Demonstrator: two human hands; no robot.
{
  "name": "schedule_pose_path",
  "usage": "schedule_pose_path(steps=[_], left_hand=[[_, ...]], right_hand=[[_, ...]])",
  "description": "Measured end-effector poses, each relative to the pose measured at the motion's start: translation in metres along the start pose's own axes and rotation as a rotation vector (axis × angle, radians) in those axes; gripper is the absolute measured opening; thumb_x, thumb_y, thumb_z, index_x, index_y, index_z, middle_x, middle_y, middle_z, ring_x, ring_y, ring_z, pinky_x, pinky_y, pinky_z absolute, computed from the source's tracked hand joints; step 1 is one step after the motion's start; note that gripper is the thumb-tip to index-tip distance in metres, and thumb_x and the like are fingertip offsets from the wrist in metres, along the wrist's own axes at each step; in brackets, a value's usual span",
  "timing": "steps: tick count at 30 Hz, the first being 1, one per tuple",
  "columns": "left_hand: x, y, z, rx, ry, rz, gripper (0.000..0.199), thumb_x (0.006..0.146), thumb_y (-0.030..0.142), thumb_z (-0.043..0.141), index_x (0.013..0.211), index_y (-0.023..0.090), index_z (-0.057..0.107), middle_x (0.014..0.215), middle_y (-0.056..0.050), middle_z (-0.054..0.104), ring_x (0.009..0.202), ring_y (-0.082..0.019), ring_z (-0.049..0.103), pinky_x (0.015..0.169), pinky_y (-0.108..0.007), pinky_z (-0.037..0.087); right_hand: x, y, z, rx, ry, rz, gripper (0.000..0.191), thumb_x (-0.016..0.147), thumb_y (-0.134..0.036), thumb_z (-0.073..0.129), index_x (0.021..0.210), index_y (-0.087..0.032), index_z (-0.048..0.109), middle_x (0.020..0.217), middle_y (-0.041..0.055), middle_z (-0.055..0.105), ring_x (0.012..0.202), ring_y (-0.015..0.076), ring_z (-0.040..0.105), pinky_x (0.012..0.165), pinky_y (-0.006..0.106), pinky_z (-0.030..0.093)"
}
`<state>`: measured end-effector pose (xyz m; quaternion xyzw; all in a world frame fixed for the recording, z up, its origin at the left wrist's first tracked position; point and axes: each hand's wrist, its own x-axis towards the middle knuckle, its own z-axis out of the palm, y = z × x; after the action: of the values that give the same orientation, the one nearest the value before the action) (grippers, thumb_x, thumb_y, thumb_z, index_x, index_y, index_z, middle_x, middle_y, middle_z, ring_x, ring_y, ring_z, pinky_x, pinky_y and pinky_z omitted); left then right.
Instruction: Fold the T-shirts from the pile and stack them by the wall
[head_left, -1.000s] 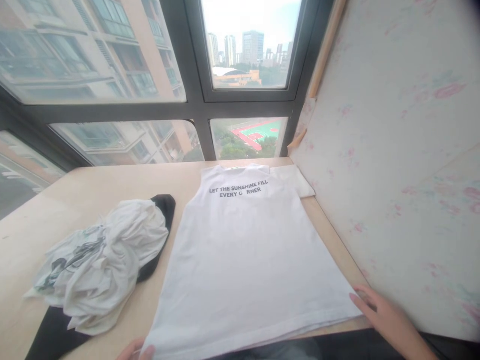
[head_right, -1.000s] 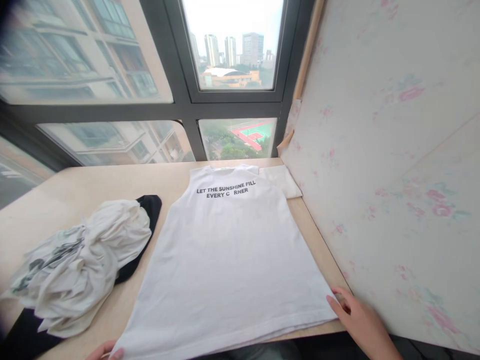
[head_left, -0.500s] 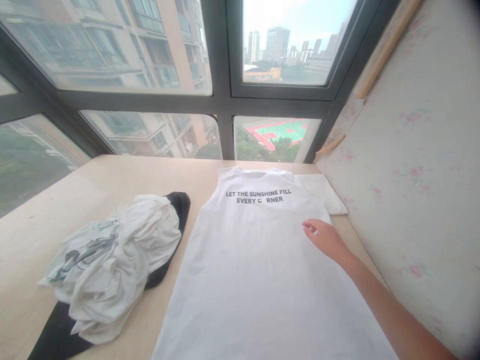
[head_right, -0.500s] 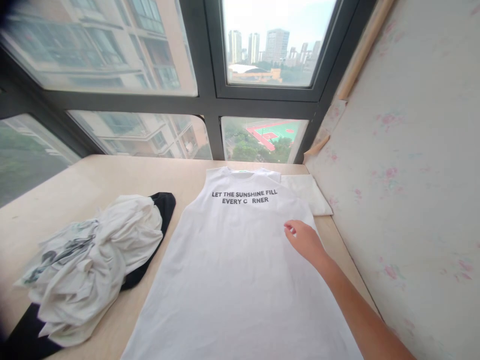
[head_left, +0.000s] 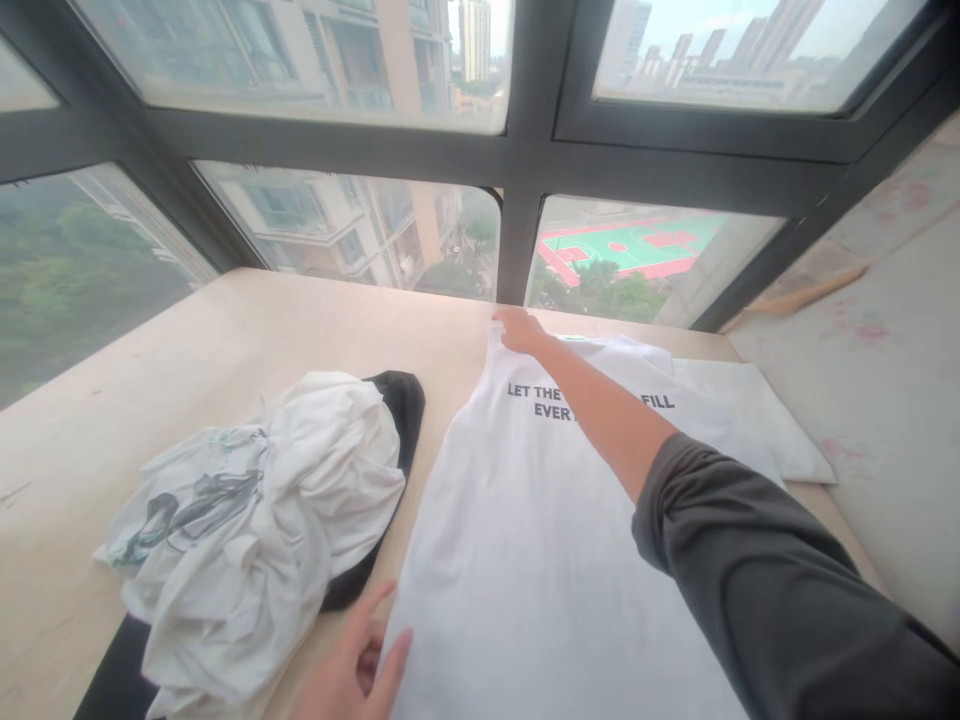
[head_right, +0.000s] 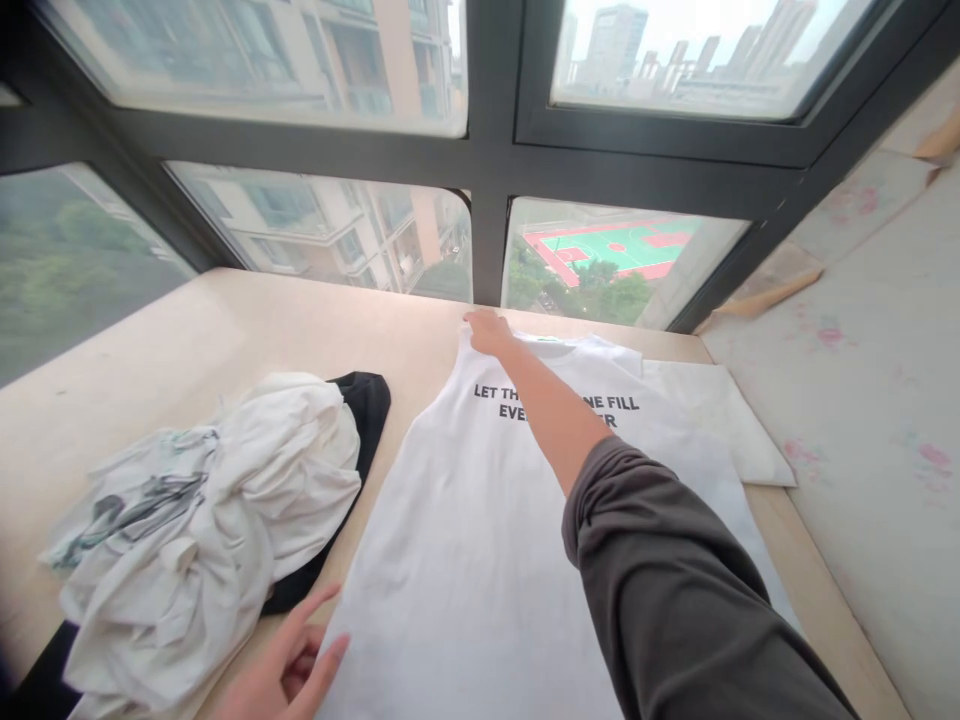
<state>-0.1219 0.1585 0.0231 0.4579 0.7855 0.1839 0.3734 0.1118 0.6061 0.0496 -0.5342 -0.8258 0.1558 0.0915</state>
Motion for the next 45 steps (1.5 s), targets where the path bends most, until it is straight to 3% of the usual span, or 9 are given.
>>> schedule_pose_path(steps=[5,8,12,15,19,24,31,39,45], left_hand=[[0.087,0.081,0.006,-0.255,-0.144,0.142,0.073,0.082,0.052,0.060,0.144,0.016,0.046,0.109,-0.012,0.073,0.095,-0.028,0.070,0.085,-0.037,0.053],[0.139,0.120,0.014,-0.284,-0.090,0.152,0.074,0.081,0.043,0.067,0.145,0.014,0.045,0.111,-0.015,0.071,0.097,-0.028,0.069,0.091,-0.040,0.051],[0.177,0.151,0.018,-0.524,-0.158,0.112,0.065,0.077,0.038,0.073,0.135,0.013,0.055,0.113,-0.016,0.069,0.086,-0.022,0.069,0.079,-0.035,0.052],[0.181,0.159,0.015,-0.687,-0.142,0.108,0.058,0.071,0.034,0.077,0.123,0.012,0.064,0.101,-0.010,0.069,0.080,-0.016,0.066,0.073,-0.028,0.050],[0.174,0.159,0.014,-0.597,0.008,0.223,0.043,0.073,0.039,0.073,0.110,0.017,0.072,0.089,-0.004,0.069,0.079,-0.015,0.063,0.069,-0.024,0.047],[0.178,0.162,0.013,-0.272,-0.115,0.324,0.031,0.084,0.032,0.054,0.102,0.021,0.076,0.095,-0.004,0.075,0.087,-0.020,0.067,0.076,-0.028,0.049],[0.178,0.170,0.026,0.110,-0.040,0.641,0.033,0.087,0.019,0.046,0.108,0.019,0.071,0.110,-0.007,0.071,0.094,-0.020,0.066,0.090,-0.033,0.049],[0.198,0.183,0.015,0.364,-0.179,0.633,0.046,0.083,0.028,0.052,0.129,0.023,0.057,0.117,-0.004,0.071,0.092,-0.020,0.066,0.082,-0.030,0.048],[0.210,0.198,-0.008,0.607,-0.305,0.557,0.028,0.075,0.031,0.053,0.097,0.025,0.069,0.093,-0.003,0.073,0.081,-0.022,0.065,0.066,-0.030,0.043]], right_hand=[[0.038,0.007,0.010,-0.033,-0.058,0.027,0.043,0.085,-0.016,0.064,0.126,-0.008,0.060,0.133,0.0180,0.059,0.123,0.0302,0.048,0.106,0.044,0.038],[0.044,0.017,0.008,-0.012,-0.097,0.010,0.025,0.087,-0.023,0.065,0.104,-0.006,0.068,0.113,0.0158,0.068,0.107,0.0239,0.057,0.098,0.035,0.043],[0.040,0.027,-0.007,0.044,-0.064,-0.050,0.024,0.090,-0.025,0.061,0.104,-0.006,0.067,0.110,0.0125,0.068,0.098,0.0177,0.060,0.090,0.028,0.044],[0.031,0.034,-0.013,0.138,0.119,-0.077,0.024,0.093,-0.026,0.054,0.109,-0.011,0.064,0.111,0.0106,0.068,0.099,0.0180,0.061,0.089,0.030,0.046],[0.018,0.041,0.000,0.210,0.453,-0.128,0.026,0.093,-0.021,0.046,0.112,-0.018,0.064,0.112,0.0078,0.069,0.105,0.0213,0.061,0.096,0.036,0.045],[0.013,0.042,0.027,0.023,0.268,-0.126,0.038,0.087,-0.010,0.048,0.119,-0.020,0.065,0.115,0.0070,0.070,0.116,0.0265,0.057,0.105,0.044,0.039],[0.011,0.033,0.047,-0.045,0.212,-0.092,0.042,0.089,-0.009,0.044,0.125,-0.019,0.062,0.131,0.0114,0.060,0.126,0.0297,0.047,0.106,0.048,0.036],[0.008,0.033,0.055,-0.063,0.217,-0.081,0.046,0.092,-0.011,0.036,0.132,-0.019,0.057,0.135,0.0112,0.057,0.127,0.0291,0.044,0.107,0.047,0.035],[0.017,0.036,0.051,-0.071,0.179,-0.069,0.050,0.090,-0.009,0.035,0.135,-0.019,0.055,0.139,0.0111,0.056,0.128,0.0292,0.045,0.108,0.048,0.034]])
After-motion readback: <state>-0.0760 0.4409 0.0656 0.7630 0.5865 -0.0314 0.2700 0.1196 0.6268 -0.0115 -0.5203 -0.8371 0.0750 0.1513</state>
